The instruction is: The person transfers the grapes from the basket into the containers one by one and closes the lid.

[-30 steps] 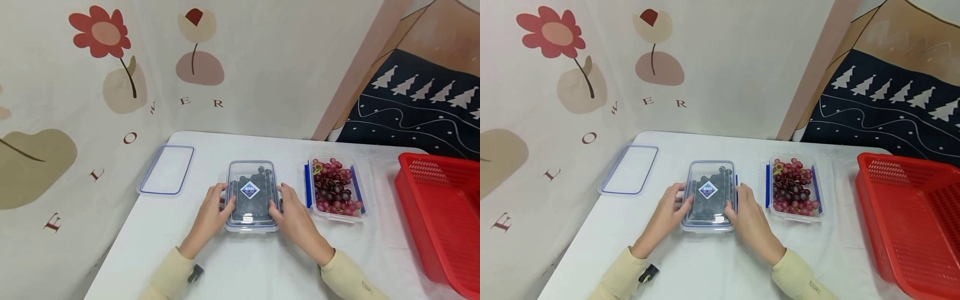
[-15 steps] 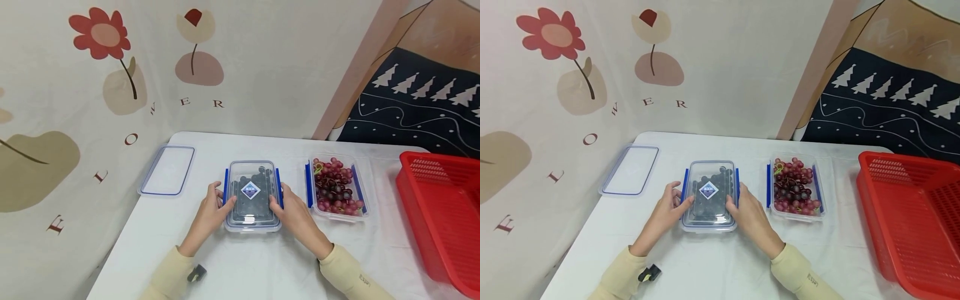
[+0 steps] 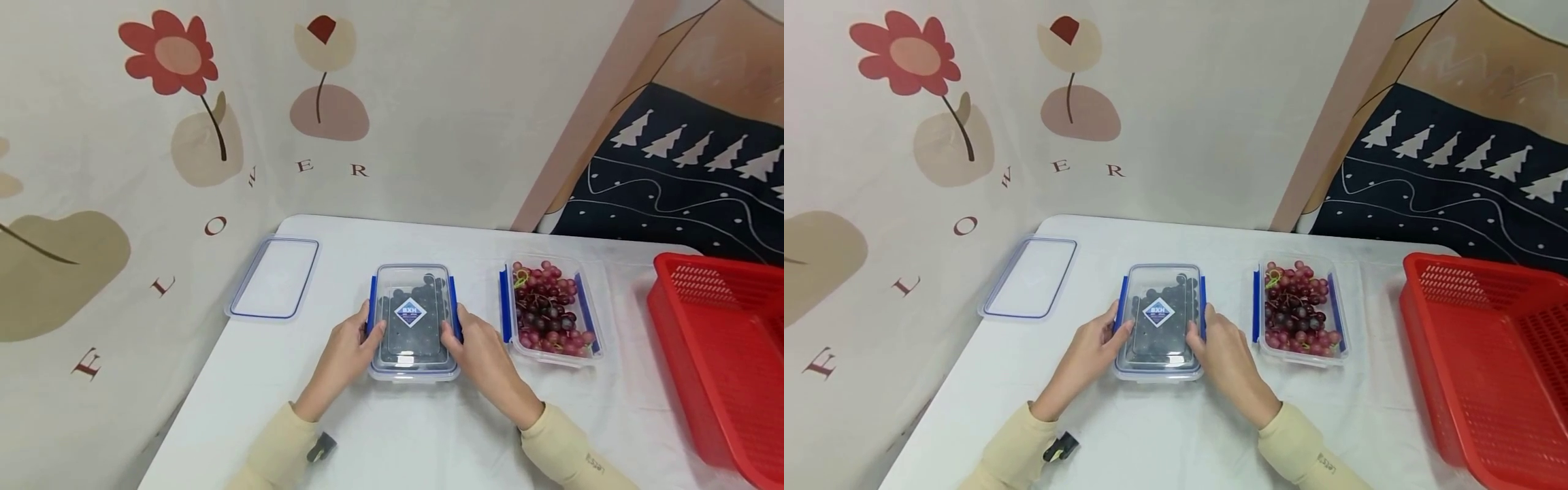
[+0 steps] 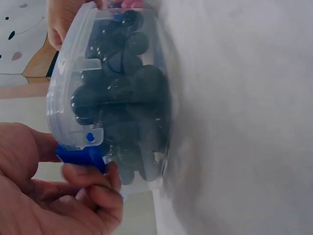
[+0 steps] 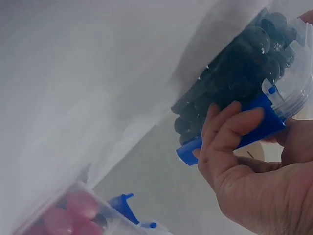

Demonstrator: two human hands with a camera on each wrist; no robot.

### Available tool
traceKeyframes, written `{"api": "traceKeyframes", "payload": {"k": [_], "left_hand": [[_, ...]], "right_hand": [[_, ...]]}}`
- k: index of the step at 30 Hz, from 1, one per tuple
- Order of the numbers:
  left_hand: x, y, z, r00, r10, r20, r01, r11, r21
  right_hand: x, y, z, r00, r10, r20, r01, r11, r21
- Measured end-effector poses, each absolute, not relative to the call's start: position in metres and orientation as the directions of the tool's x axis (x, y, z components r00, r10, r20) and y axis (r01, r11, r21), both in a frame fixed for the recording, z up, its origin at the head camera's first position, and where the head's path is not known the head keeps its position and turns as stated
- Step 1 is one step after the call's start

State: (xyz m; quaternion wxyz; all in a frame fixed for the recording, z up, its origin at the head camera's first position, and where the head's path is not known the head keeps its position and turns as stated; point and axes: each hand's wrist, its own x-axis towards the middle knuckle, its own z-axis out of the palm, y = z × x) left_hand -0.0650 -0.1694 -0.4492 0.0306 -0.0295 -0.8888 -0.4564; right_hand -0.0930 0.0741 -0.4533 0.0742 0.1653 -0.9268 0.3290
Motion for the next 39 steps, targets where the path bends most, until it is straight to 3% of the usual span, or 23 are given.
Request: {"api": "traceKeyframes", "payload": {"k": [8, 22, 39], "left_hand": [[-0.066, -0.180, -0.453, -0.998, 0.037, 0.055, 0.066, 0.623, 0.780], [-0.075, -0.211, -0.458, -0.998, 0.009, 0.061, 0.055, 0.596, 0.801], [-0.086, -0.289, -0.451, -0.954, -0.126, 0.272, 0.140, 0.615, 0.776]], "right_hand": [[-0.085, 0.087, -0.450, -0.937, -0.349, 0.006, -0.249, 0.658, -0.711], [-0.094, 0.100, -0.457, -0.908, -0.418, -0.034, -0.214, 0.531, -0.820], [-0.097, 0.102, -0.460, -0.898, -0.439, -0.033, -0.201, 0.474, -0.857]]}}
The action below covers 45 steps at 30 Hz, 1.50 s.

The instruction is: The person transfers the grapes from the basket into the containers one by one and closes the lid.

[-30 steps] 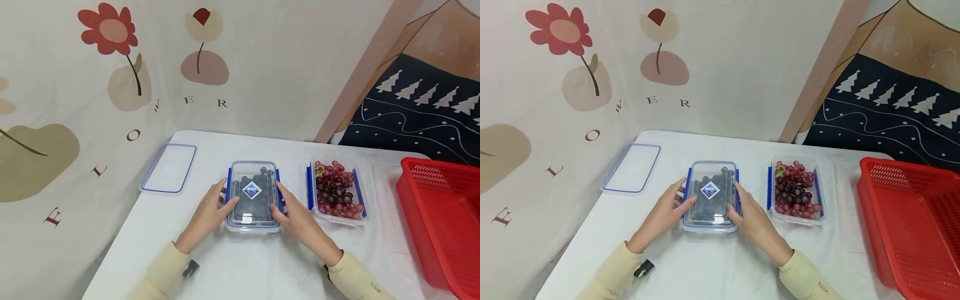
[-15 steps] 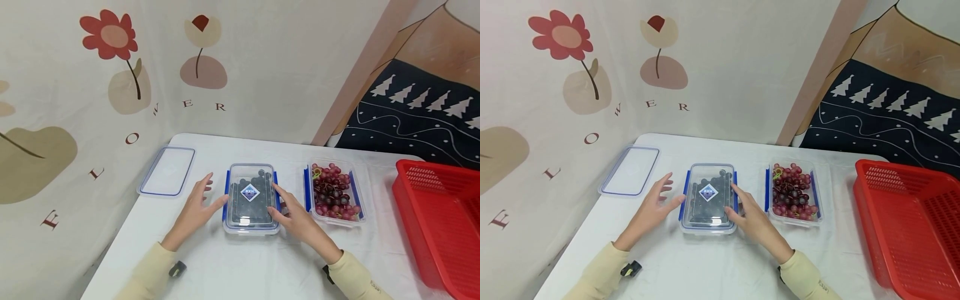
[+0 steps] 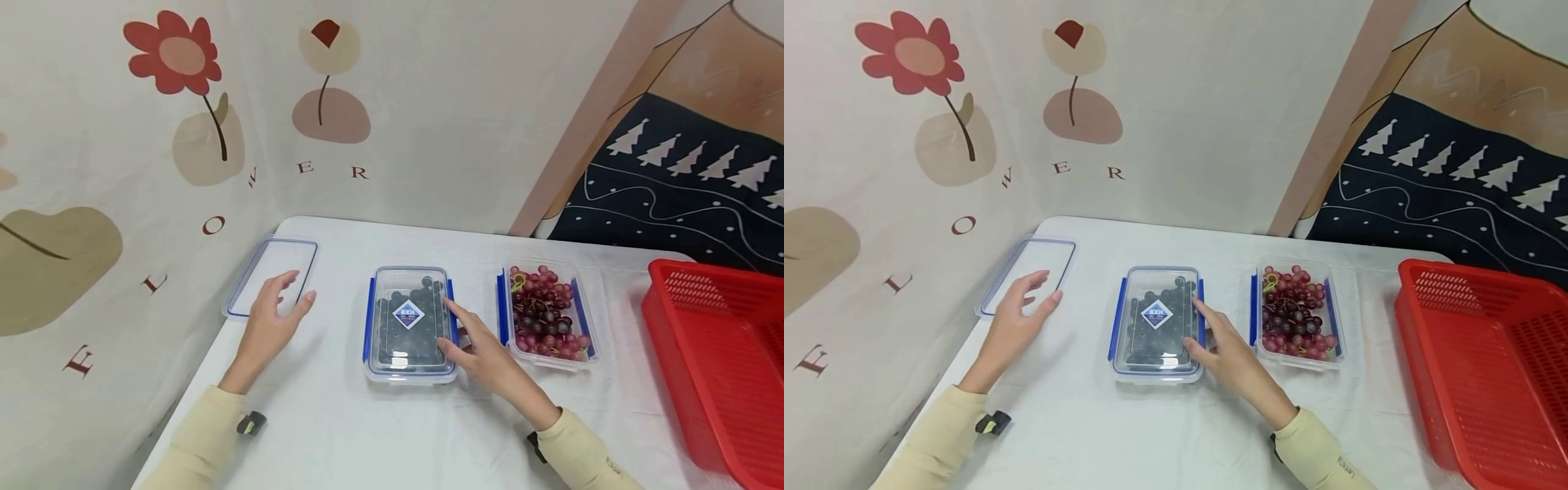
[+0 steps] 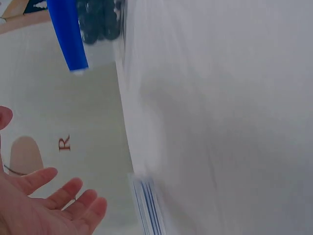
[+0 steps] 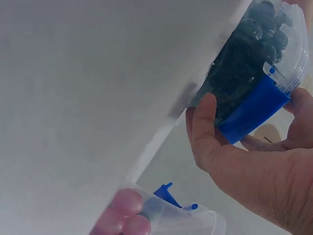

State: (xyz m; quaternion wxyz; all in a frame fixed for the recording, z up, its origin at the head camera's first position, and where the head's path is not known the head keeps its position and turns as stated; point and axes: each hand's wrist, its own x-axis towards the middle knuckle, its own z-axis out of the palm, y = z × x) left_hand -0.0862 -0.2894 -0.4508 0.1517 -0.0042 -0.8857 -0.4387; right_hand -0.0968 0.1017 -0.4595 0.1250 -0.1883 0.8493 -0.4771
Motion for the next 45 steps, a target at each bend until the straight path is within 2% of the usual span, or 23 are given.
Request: {"api": "traceKeyframes", "payload": {"k": [11, 22, 35, 45], "left_hand": [[-0.093, -0.326, -0.447, -0.946, -0.186, 0.264, 0.089, 0.635, 0.768], [-0.113, -0.357, -0.442, -0.974, -0.186, 0.130, -0.018, 0.633, 0.774], [-0.128, -0.381, -0.456, -0.976, -0.201, 0.088, -0.074, 0.681, 0.729], [-0.144, -0.397, -0.475, -0.976, -0.217, 0.038, -0.134, 0.723, 0.678]], "right_hand": [[-0.094, 0.101, -0.460, -0.901, -0.434, -0.012, -0.207, 0.453, -0.867], [-0.091, 0.103, -0.461, -0.911, -0.414, -0.001, -0.218, 0.483, -0.848], [-0.094, 0.101, -0.462, -0.899, -0.438, 0.009, -0.245, 0.486, -0.839], [-0.094, 0.100, -0.462, -0.903, -0.429, -0.019, -0.215, 0.488, -0.846]]}}
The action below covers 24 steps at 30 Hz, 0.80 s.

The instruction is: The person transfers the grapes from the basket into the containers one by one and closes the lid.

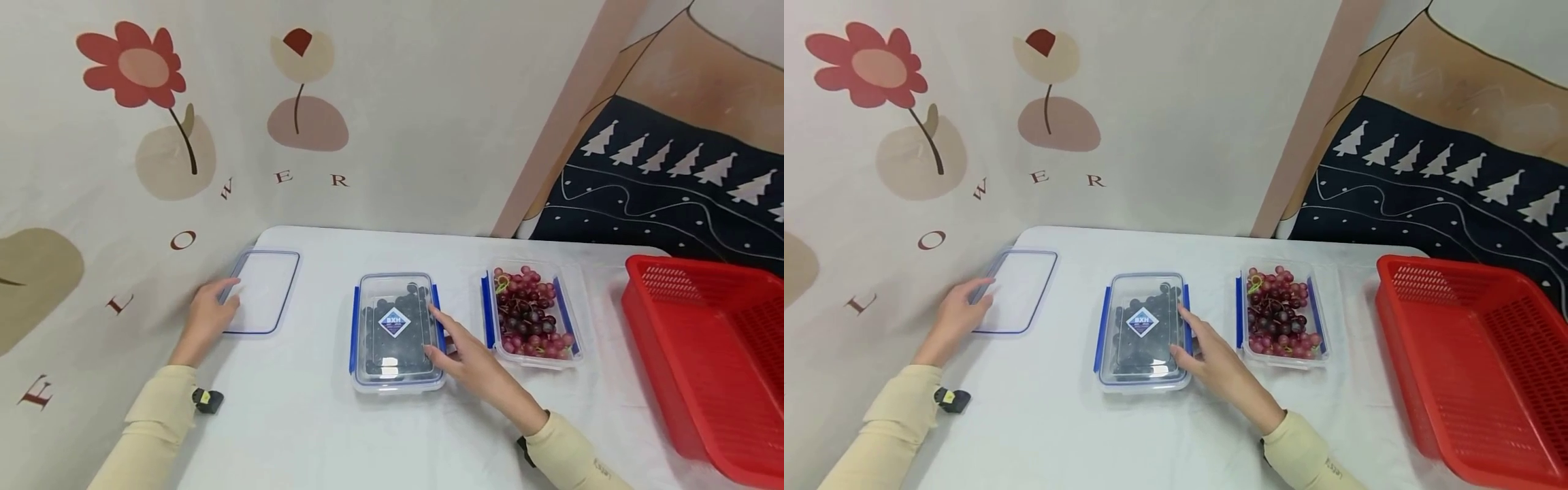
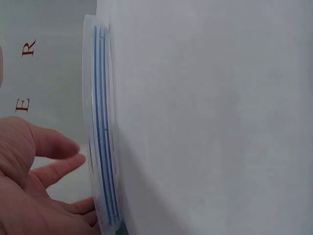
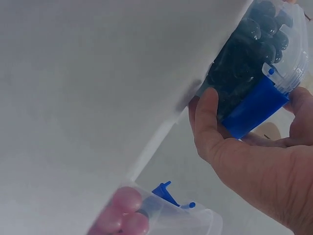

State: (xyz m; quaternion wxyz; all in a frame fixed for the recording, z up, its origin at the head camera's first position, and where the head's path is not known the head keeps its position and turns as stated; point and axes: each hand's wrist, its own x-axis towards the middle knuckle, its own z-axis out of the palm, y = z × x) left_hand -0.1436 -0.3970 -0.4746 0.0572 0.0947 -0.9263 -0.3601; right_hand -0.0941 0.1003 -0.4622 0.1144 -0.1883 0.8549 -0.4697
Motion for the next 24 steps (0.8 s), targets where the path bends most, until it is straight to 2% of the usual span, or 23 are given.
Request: {"api": "traceKeyframes", "payload": {"k": [10, 19, 24], "left_hand": [[-0.147, -0.416, -0.481, -0.952, -0.297, -0.077, -0.251, 0.610, 0.752], [-0.142, -0.424, -0.486, -0.927, -0.364, -0.089, -0.279, 0.514, 0.811], [-0.137, -0.431, -0.480, -0.942, -0.312, -0.122, -0.270, 0.491, 0.828]], "right_hand": [[-0.091, 0.101, -0.460, -0.903, -0.429, -0.031, -0.202, 0.487, -0.850], [-0.090, 0.100, -0.461, -0.907, -0.421, -0.025, -0.208, 0.498, -0.842], [-0.090, 0.100, -0.460, -0.905, -0.424, -0.025, -0.213, 0.504, -0.837]]}}
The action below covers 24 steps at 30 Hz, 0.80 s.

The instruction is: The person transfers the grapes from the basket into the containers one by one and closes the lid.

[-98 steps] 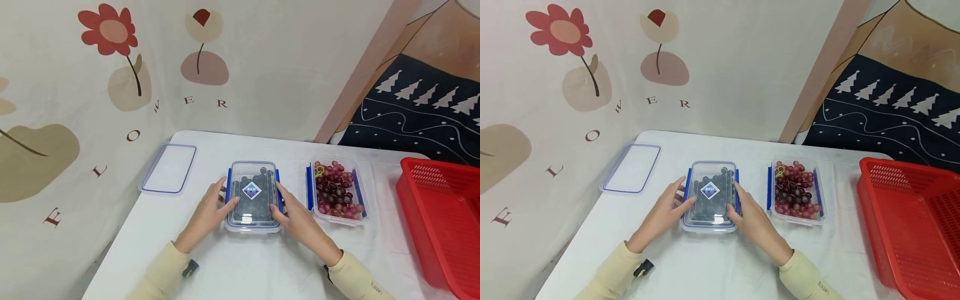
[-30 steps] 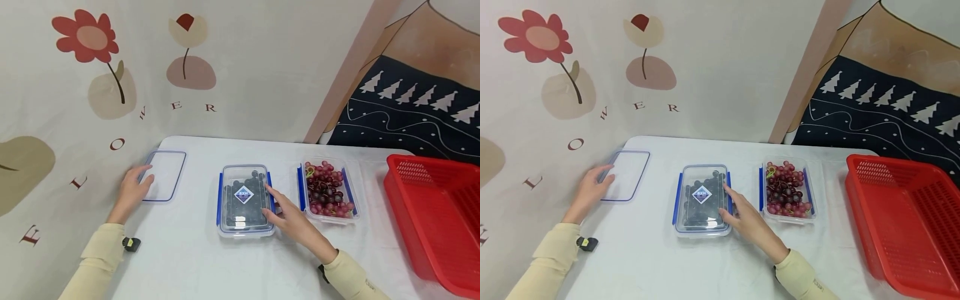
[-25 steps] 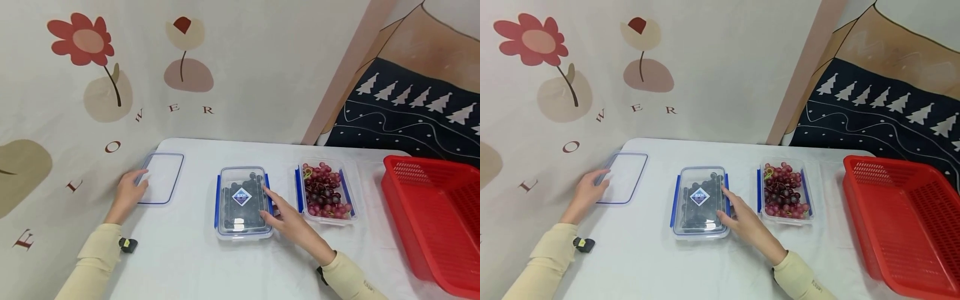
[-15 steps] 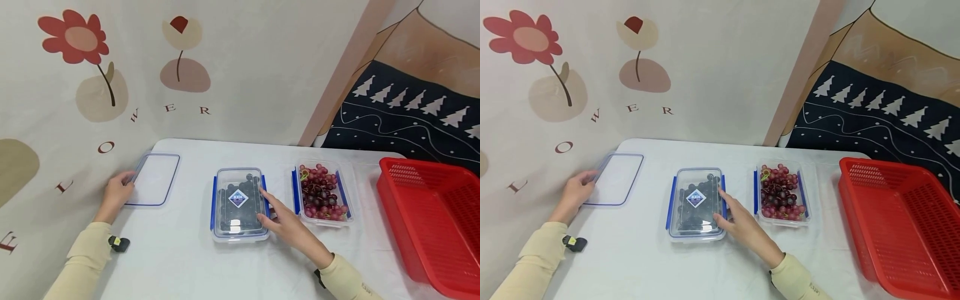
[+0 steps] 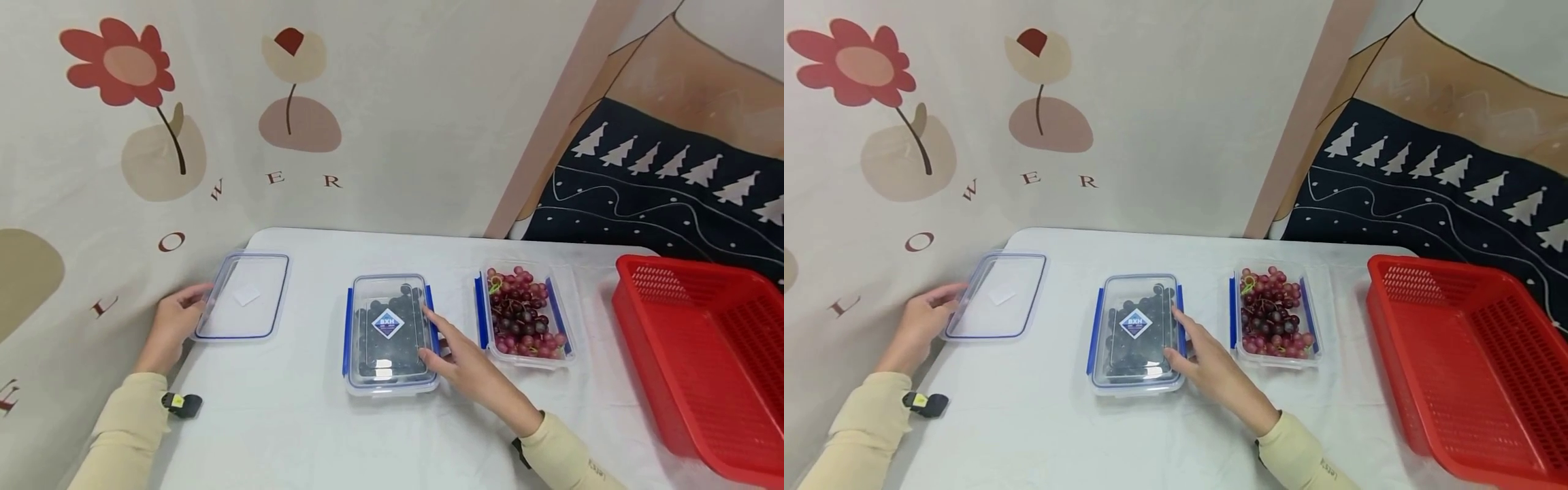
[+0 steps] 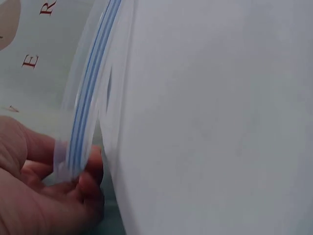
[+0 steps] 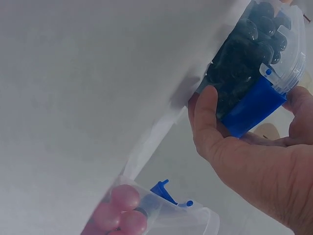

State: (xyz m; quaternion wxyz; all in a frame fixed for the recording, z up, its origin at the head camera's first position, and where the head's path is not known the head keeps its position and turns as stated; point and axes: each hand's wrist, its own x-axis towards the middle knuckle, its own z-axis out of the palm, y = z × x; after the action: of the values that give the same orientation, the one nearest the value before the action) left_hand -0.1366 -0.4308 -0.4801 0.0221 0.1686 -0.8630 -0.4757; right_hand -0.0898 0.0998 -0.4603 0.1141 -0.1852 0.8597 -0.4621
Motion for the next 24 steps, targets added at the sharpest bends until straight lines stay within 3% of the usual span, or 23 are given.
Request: {"api": "traceKeyframes", "payload": {"k": [9, 14, 18, 24], "left_hand": [[-0.121, -0.441, -0.468, -0.979, -0.071, -0.190, -0.203, 0.386, 0.900], [-0.119, -0.443, -0.469, -0.979, -0.058, -0.197, -0.205, 0.256, 0.945], [-0.114, -0.443, -0.469, -0.979, -0.063, -0.193, -0.202, 0.225, 0.953], [-0.107, -0.438, -0.459, -0.991, -0.024, -0.130, -0.132, 0.110, 0.985]], "right_hand": [[-0.092, 0.100, -0.461, -0.903, -0.427, -0.039, -0.194, 0.487, -0.852], [-0.093, 0.100, -0.459, -0.902, -0.429, -0.050, -0.180, 0.480, -0.859], [-0.094, 0.100, -0.458, -0.900, -0.431, -0.059, -0.175, 0.483, -0.858], [-0.094, 0.101, -0.458, -0.899, -0.436, -0.052, -0.189, 0.491, -0.850]]}}
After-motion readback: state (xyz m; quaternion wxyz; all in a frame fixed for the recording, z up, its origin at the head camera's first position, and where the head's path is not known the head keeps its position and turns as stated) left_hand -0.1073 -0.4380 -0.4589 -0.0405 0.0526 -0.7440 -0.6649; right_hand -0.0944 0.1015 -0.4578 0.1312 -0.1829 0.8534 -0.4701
